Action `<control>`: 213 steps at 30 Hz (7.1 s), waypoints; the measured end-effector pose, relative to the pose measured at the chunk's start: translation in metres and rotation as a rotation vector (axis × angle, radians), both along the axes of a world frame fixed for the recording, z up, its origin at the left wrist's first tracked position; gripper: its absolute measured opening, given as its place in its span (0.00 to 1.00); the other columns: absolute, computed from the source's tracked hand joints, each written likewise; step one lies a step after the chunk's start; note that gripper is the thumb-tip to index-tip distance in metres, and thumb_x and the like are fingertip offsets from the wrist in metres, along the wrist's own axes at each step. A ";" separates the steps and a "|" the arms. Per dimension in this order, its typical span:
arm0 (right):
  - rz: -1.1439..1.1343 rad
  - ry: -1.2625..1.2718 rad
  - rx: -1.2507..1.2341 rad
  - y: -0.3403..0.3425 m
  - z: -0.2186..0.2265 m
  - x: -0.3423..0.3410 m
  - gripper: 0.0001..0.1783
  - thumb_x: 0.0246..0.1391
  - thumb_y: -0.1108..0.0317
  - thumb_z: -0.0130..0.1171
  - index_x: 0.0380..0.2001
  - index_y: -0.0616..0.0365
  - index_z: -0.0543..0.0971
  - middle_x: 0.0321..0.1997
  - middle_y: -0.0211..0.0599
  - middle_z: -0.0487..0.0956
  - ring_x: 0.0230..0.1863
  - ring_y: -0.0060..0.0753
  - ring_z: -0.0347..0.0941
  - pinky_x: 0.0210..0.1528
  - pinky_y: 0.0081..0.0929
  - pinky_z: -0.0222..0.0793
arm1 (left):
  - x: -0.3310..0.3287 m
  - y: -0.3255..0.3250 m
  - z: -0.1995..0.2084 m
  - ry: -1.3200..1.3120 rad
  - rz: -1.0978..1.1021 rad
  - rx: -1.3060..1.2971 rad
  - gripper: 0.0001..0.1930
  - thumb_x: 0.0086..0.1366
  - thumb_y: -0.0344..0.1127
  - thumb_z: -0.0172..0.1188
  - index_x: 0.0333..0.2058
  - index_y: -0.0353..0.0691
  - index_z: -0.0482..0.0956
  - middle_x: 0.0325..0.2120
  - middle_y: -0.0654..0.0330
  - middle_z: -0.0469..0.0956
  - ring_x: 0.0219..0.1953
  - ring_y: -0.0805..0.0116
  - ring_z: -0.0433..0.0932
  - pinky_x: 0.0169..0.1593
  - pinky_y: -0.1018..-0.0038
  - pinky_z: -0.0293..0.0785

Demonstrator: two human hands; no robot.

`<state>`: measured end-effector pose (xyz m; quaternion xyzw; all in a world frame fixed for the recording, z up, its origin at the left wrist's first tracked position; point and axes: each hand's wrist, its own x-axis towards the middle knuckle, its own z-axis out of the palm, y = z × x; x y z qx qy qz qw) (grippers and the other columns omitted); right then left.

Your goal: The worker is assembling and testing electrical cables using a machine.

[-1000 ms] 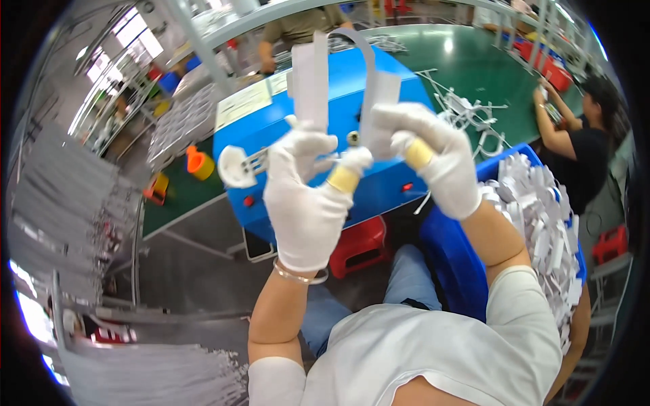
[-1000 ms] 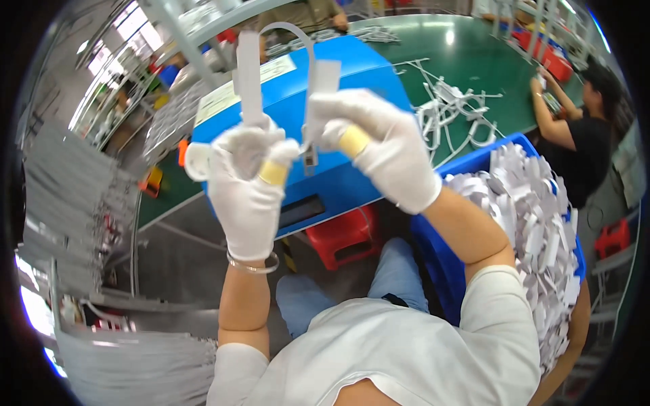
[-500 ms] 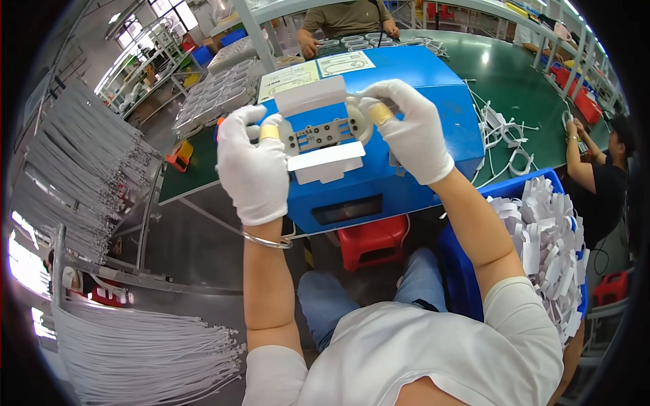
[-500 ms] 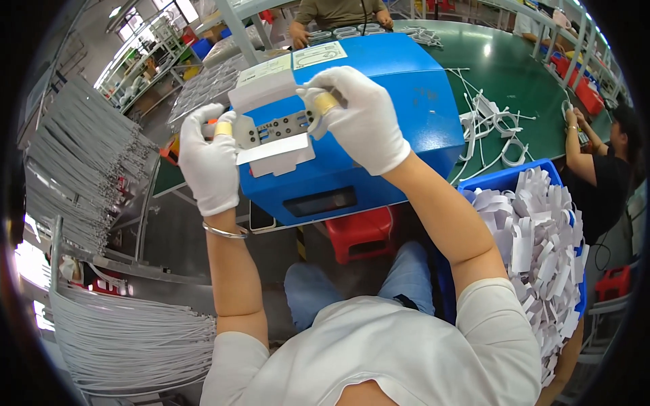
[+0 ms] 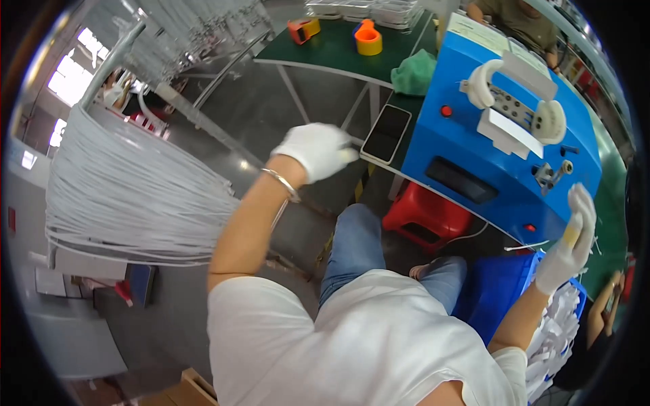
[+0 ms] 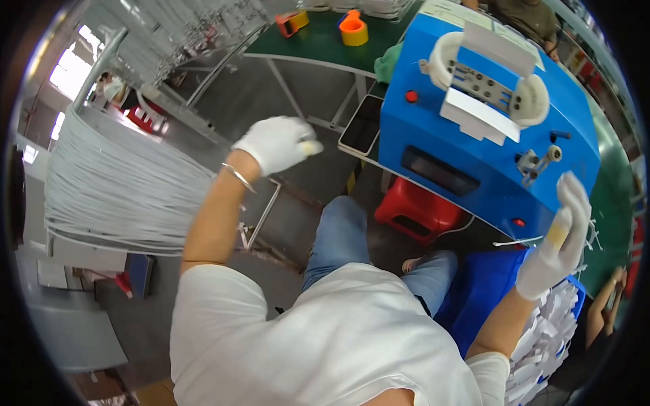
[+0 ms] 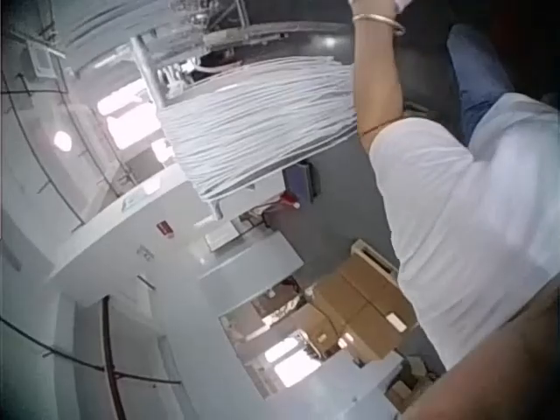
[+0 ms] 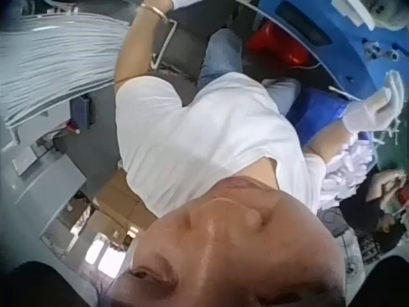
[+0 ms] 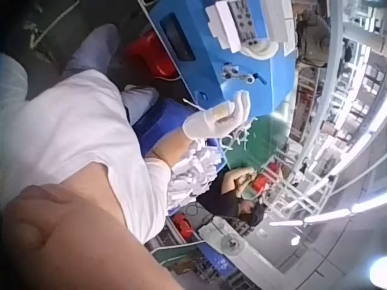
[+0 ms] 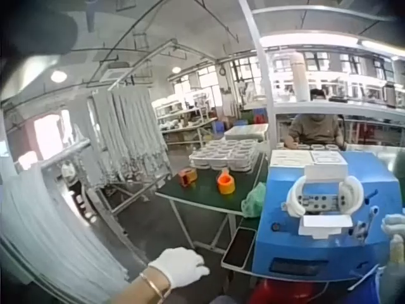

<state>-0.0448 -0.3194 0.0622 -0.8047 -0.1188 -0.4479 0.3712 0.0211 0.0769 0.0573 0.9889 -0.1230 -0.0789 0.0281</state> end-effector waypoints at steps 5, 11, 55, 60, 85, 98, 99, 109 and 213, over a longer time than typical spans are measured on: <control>0.163 0.329 0.161 0.014 -0.041 -0.016 0.10 0.61 0.75 0.47 0.42 0.66 0.76 0.50 0.45 0.74 0.53 0.36 0.71 0.57 0.31 0.64 | -0.039 0.125 -0.004 0.279 0.464 0.710 0.14 0.51 0.42 0.60 0.37 0.47 0.85 0.37 0.55 0.82 0.44 0.56 0.80 0.45 0.61 0.74; 0.262 0.403 0.256 0.028 -0.044 -0.014 0.10 0.60 0.71 0.50 0.38 0.65 0.77 0.48 0.44 0.76 0.51 0.35 0.71 0.56 0.29 0.65 | -0.066 0.175 -0.006 0.267 0.648 0.811 0.11 0.58 0.34 0.56 0.37 0.48 0.84 0.38 0.58 0.82 0.45 0.58 0.80 0.43 0.65 0.74; 0.673 0.838 0.896 0.105 -0.034 0.000 0.16 0.61 0.62 0.55 0.29 0.66 0.79 0.21 0.33 0.77 0.20 0.18 0.69 0.25 0.18 0.65 | 0.038 -0.108 0.033 -0.281 0.044 -1.488 0.09 0.64 0.28 0.57 0.41 0.33 0.79 0.34 0.62 0.79 0.31 0.77 0.76 0.37 0.81 0.74; 0.650 0.825 0.952 0.107 -0.035 -0.002 0.16 0.60 0.61 0.56 0.28 0.66 0.79 0.17 0.32 0.75 0.17 0.19 0.69 0.22 0.17 0.63 | 0.066 -0.128 0.048 -0.439 -0.054 -1.360 0.08 0.62 0.29 0.61 0.38 0.33 0.80 0.30 0.62 0.80 0.31 0.80 0.75 0.36 0.83 0.71; -0.003 0.476 0.328 -0.081 0.044 0.049 0.09 0.54 0.64 0.63 0.27 0.60 0.80 0.23 0.22 0.74 0.25 0.12 0.62 0.28 0.12 0.56 | -0.025 -0.049 -0.154 0.167 0.424 -1.206 0.08 0.64 0.28 0.54 0.39 0.33 0.79 0.28 0.61 0.79 0.26 0.78 0.76 0.30 0.82 0.75; 0.321 0.848 0.513 -0.064 0.042 0.006 0.11 0.59 0.66 0.52 0.27 0.57 0.81 0.19 0.19 0.67 0.18 0.08 0.56 0.17 0.11 0.44 | -0.043 -0.089 -0.076 0.576 -0.340 -0.969 0.13 0.60 0.31 0.60 0.45 0.36 0.79 0.33 0.59 0.80 0.30 0.73 0.77 0.36 0.78 0.74; 0.265 0.851 0.492 -0.063 0.044 0.006 0.10 0.58 0.68 0.53 0.27 0.59 0.80 0.20 0.21 0.70 0.20 0.11 0.61 0.19 0.13 0.51 | -0.040 -0.089 -0.047 0.620 -0.422 -0.888 0.14 0.60 0.31 0.61 0.45 0.37 0.79 0.33 0.59 0.80 0.31 0.72 0.78 0.37 0.77 0.74; -0.332 -0.066 -0.708 -0.071 0.090 0.132 0.08 0.54 0.62 0.57 0.33 0.52 0.79 0.29 0.37 0.78 0.31 0.40 0.76 0.34 0.30 0.72 | 0.077 -0.157 0.133 -0.403 -0.814 -0.883 0.09 0.60 0.26 0.56 0.39 0.37 0.82 0.36 0.58 0.80 0.37 0.69 0.78 0.45 0.76 0.73; -0.909 0.977 -0.420 -0.305 -0.071 -0.101 0.05 0.50 0.69 0.51 0.31 0.52 0.77 0.36 0.42 0.76 0.40 0.49 0.73 0.43 0.40 0.69 | 0.016 -0.076 0.066 -0.229 -0.079 -0.986 0.24 0.71 0.47 0.46 0.56 0.33 0.68 0.49 0.52 0.73 0.49 0.66 0.72 0.51 0.71 0.71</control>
